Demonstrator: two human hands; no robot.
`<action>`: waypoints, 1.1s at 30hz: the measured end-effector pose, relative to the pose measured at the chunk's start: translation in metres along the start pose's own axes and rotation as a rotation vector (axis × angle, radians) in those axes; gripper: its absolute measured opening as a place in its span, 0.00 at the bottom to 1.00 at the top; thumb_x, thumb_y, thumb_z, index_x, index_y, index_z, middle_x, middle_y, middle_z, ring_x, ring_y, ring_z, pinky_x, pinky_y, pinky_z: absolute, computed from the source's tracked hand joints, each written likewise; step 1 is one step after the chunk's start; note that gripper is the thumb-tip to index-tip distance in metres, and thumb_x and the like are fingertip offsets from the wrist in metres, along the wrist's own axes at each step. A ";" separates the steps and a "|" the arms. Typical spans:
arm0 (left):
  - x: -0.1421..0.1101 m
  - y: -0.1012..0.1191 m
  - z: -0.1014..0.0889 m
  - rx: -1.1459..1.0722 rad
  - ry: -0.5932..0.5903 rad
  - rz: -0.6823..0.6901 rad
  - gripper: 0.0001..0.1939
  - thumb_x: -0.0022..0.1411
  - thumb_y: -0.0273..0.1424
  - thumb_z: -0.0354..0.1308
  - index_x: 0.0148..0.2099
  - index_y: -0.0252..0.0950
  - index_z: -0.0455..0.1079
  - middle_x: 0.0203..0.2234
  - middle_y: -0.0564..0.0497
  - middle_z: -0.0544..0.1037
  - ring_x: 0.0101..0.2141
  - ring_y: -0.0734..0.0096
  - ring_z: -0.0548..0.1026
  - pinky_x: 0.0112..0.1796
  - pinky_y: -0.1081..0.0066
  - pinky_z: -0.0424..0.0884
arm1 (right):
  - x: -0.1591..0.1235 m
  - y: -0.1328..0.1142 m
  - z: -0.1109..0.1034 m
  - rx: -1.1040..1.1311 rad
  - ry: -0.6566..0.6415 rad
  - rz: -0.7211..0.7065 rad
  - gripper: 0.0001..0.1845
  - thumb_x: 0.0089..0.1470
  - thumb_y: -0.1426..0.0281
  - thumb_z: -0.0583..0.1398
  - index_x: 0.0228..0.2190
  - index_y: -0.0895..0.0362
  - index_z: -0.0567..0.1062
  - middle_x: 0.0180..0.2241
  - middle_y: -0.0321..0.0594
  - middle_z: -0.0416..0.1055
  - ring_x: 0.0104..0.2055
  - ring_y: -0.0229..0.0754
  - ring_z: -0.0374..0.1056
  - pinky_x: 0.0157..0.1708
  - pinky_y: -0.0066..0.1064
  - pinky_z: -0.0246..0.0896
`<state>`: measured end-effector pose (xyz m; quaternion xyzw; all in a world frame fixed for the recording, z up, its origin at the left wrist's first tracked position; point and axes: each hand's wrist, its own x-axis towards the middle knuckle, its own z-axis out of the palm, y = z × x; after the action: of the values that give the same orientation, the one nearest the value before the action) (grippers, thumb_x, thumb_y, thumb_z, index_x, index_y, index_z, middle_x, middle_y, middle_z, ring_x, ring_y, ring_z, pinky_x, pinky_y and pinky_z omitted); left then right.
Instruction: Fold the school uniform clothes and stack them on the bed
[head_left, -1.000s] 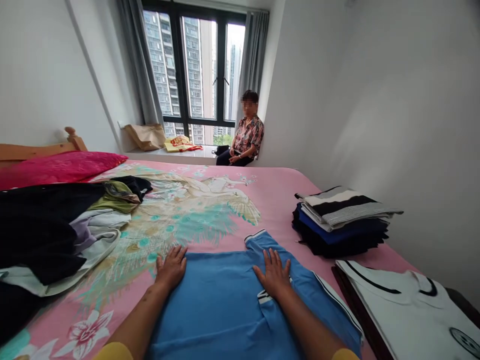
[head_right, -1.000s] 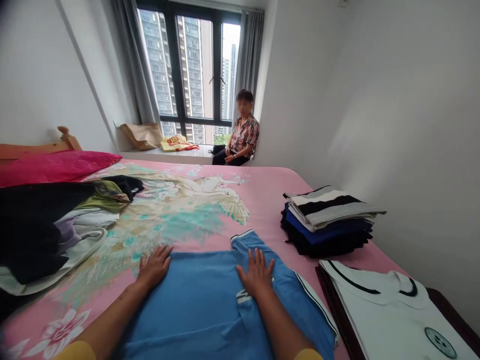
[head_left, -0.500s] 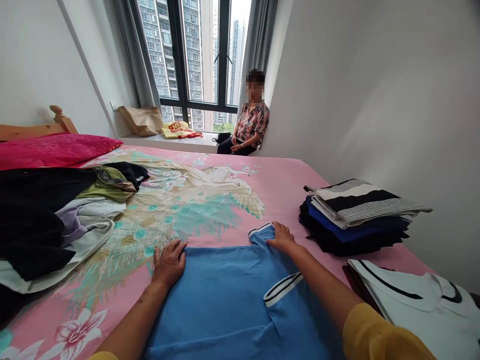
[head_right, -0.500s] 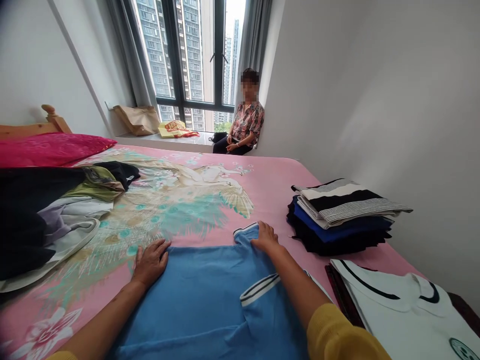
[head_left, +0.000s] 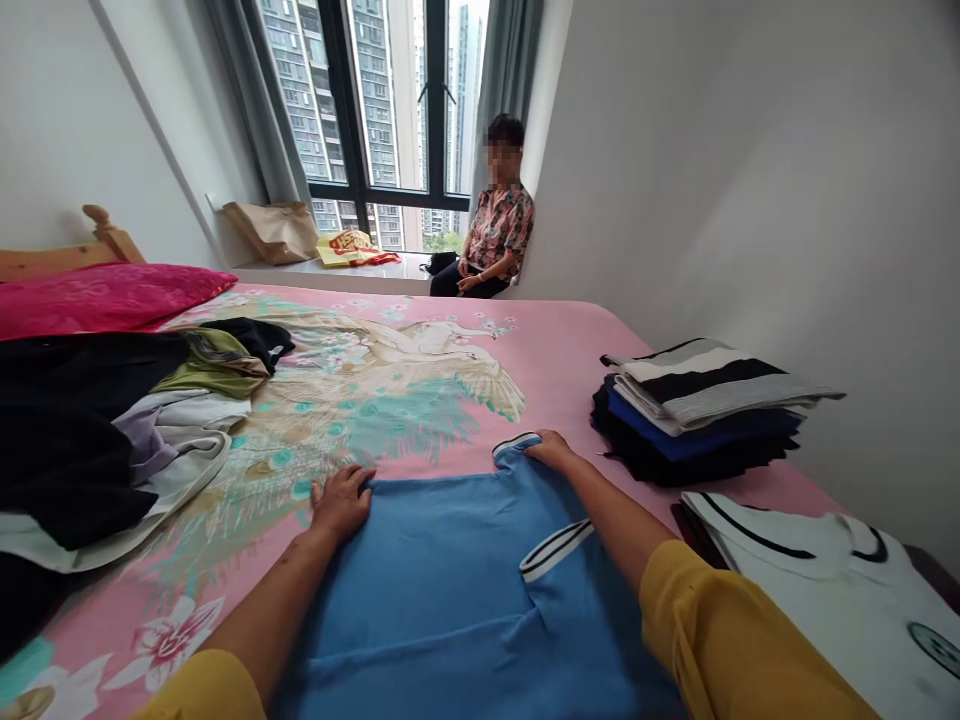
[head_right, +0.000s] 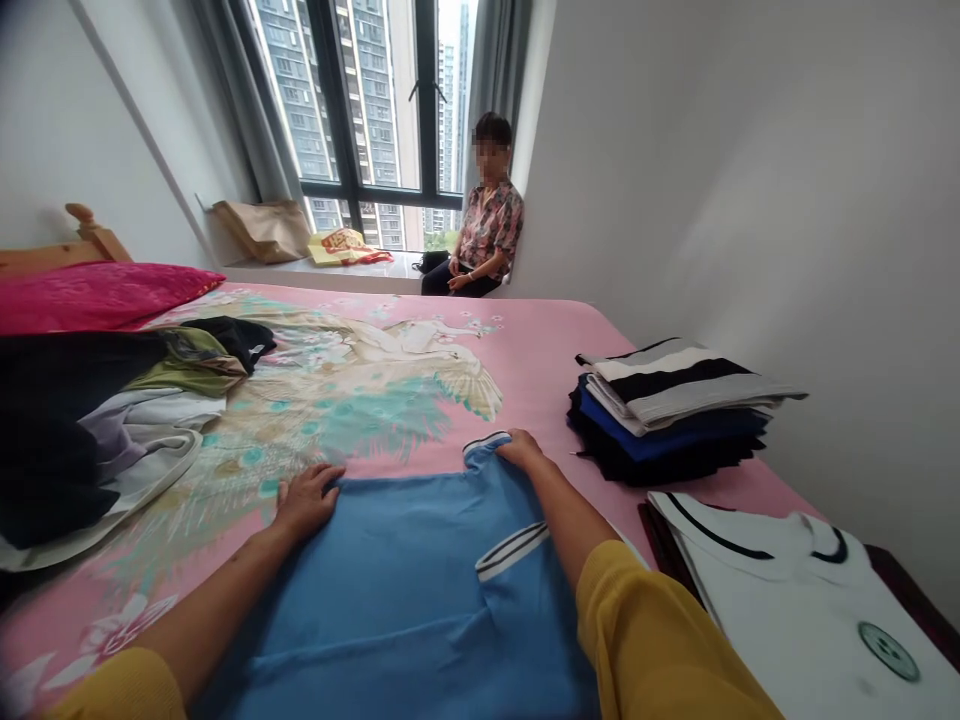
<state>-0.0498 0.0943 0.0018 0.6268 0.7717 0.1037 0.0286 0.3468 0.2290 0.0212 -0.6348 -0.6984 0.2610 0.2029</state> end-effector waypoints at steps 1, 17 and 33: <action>0.004 0.001 -0.007 0.025 -0.039 0.008 0.19 0.57 0.34 0.50 0.51 0.46 0.69 0.52 0.47 0.70 0.53 0.55 0.65 0.52 0.48 0.56 | -0.007 -0.004 -0.005 0.017 -0.002 -0.003 0.13 0.40 0.68 0.61 0.30 0.61 0.74 0.25 0.38 0.71 0.31 0.40 0.66 0.32 0.28 0.59; -0.124 -0.005 -0.094 0.018 -0.074 0.326 0.13 0.51 0.24 0.49 0.35 0.42 0.73 0.36 0.52 0.77 0.42 0.64 0.70 0.54 0.58 0.50 | -0.208 0.014 -0.071 0.226 0.017 -0.234 0.13 0.45 0.62 0.57 0.33 0.56 0.69 0.30 0.37 0.69 0.33 0.41 0.65 0.37 0.30 0.60; -0.173 -0.030 -0.066 -0.089 -0.018 0.333 0.15 0.57 0.30 0.48 0.42 0.45 0.75 0.41 0.51 0.76 0.43 0.64 0.72 0.47 0.66 0.64 | -0.268 0.022 -0.062 -0.280 -0.033 -0.397 0.14 0.41 0.77 0.51 0.30 0.55 0.72 0.36 0.39 0.71 0.45 0.44 0.62 0.50 0.36 0.52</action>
<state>-0.0532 -0.0878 0.0457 0.7450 0.6515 0.1357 0.0456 0.4320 -0.0293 0.0689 -0.5028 -0.8419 0.1270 0.1490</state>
